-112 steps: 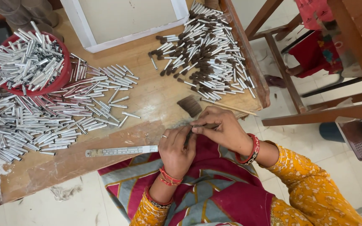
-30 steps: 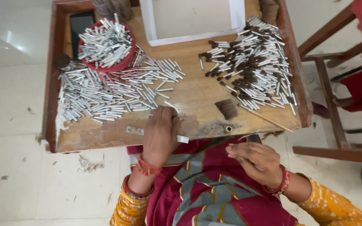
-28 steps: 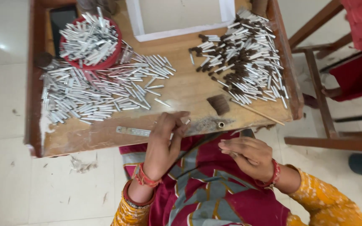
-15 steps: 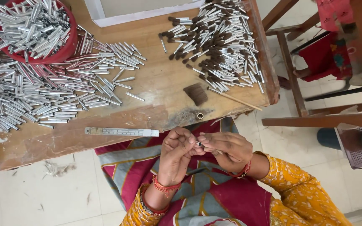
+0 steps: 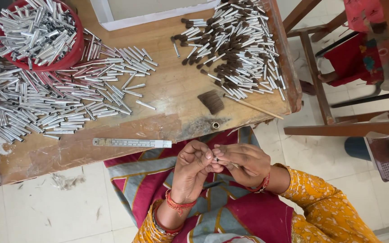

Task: The person sits at a low table and assembles small cylindrical components by inserting a dark, fibrous material into a metal tube. They handle the parts by hand, repeatedly picking up a tube and the fibrous material, inserting the material, and placing the finished assembly on the table.

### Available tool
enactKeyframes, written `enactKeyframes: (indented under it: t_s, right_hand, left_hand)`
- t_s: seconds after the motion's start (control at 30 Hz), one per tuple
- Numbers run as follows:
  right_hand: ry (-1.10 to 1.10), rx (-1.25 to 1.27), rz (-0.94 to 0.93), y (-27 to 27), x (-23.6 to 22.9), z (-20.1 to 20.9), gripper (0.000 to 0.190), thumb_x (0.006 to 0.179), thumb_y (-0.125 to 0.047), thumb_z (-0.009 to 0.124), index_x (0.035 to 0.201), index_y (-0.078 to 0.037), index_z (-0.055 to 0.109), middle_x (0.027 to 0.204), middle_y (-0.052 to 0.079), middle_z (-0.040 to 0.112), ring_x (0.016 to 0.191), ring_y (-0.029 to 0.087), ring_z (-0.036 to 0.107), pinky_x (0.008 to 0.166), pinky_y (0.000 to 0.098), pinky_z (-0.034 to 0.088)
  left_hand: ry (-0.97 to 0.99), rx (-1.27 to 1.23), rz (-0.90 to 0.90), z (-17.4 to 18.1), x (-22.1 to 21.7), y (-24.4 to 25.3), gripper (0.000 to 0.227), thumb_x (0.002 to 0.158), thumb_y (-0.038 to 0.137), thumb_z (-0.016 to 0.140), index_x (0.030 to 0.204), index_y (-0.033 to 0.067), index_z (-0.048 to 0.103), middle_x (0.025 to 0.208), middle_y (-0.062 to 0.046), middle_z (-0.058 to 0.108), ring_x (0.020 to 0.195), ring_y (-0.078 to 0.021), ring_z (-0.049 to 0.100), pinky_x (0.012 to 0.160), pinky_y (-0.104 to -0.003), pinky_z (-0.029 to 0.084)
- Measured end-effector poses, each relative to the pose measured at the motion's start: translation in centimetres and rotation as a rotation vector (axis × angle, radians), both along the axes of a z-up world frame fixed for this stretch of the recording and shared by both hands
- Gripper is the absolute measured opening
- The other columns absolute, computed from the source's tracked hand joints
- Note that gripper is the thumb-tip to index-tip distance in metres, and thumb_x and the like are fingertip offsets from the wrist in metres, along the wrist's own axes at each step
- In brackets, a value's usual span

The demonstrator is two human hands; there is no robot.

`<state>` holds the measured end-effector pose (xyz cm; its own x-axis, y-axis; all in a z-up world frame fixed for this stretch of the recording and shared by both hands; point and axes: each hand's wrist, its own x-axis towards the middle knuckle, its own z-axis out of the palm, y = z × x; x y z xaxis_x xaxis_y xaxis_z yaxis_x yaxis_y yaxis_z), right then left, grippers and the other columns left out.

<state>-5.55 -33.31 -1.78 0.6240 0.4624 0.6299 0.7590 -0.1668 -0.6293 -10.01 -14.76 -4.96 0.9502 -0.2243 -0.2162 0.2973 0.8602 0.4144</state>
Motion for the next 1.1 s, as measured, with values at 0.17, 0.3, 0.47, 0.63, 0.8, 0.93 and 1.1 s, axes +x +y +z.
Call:
enactKeyframes:
  t_s: [0.17,0.3,0.47,0.63,0.8,0.93,1.1]
  right_hand:
    - [-0.056,-0.058,0.001,0.4,0.5,1.9,0.028,0.09,0.003,0.076,0.117,0.0,0.069,0.113,0.013,0.075,0.104,0.028,0.078,0.087,0.0353,0.064]
    - [0.034,-0.177,-0.061,0.9,0.6,3.6,0.025,0.088,0.001,0.077,0.112,-0.002,0.072,0.106,0.011,0.077,0.097,0.024,0.078,0.081,0.0317,0.062]
    - [0.186,-0.169,-0.023,0.4,1.1,3.8,0.028,0.086,0.002,0.077,0.114,-0.005,0.074,0.102,0.009,0.078,0.091,0.022,0.079,0.077,0.0287,0.062]
    - [0.213,-0.187,-0.064,0.3,0.9,3.8,0.032,0.085,0.002,0.077,0.117,-0.005,0.074,0.103,0.01,0.077,0.089,0.021,0.078,0.076,0.0282,0.061]
    - [0.149,-0.222,-0.033,0.6,1.0,4.3,0.032,0.085,0.001,0.077,0.116,-0.007,0.074,0.106,0.009,0.078,0.094,0.023,0.078,0.079,0.0298,0.062]
    - [0.212,-0.215,-0.088,0.6,0.7,3.9,0.033,0.083,0.0,0.078,0.116,-0.006,0.075,0.104,0.009,0.079,0.088,0.021,0.078,0.074,0.0287,0.062]
    - [0.173,-0.227,-0.03,0.7,0.7,4.5,0.034,0.085,-0.002,0.079,0.119,-0.007,0.074,0.109,0.01,0.078,0.094,0.023,0.078,0.078,0.0288,0.062]
  left_hand:
    - [0.024,0.007,-0.005,0.1,0.3,0.5,0.009,0.098,0.001,0.069,0.103,-0.0012,0.062,0.091,-0.011,0.073,0.079,-0.018,0.074,0.074,-0.036,0.064]
    - [-0.01,0.234,0.101,0.3,0.8,0.9,0.01,0.096,0.0,0.07,0.101,-0.004,0.063,0.09,-0.013,0.073,0.076,-0.019,0.074,0.073,-0.036,0.065]
    - [-0.044,0.331,0.164,-0.1,1.1,0.7,0.009,0.095,-0.002,0.071,0.1,-0.0056,0.064,0.09,-0.014,0.073,0.08,-0.0199,0.075,0.076,-0.037,0.066]
    - [-0.041,0.328,0.16,-0.2,1.0,0.5,0.009,0.094,-0.003,0.071,0.1,-0.0057,0.064,0.091,-0.014,0.074,0.081,-0.0213,0.076,0.077,-0.037,0.066]
    - [-0.059,0.284,0.178,-0.1,1.0,0.6,0.008,0.094,-0.005,0.07,0.099,-0.0063,0.064,0.091,-0.016,0.074,0.081,-0.0232,0.076,0.077,-0.039,0.066]
    - [-0.067,0.283,0.17,0.2,1.1,0.8,0.008,0.094,-0.005,0.07,0.099,-0.0061,0.064,0.09,-0.016,0.074,0.081,-0.0228,0.075,0.077,-0.04,0.067]
    - [-0.06,0.274,0.168,0.2,0.8,0.9,0.008,0.093,-0.004,0.071,0.097,-0.0054,0.065,0.089,-0.016,0.074,0.079,-0.0236,0.077,0.077,-0.039,0.066]
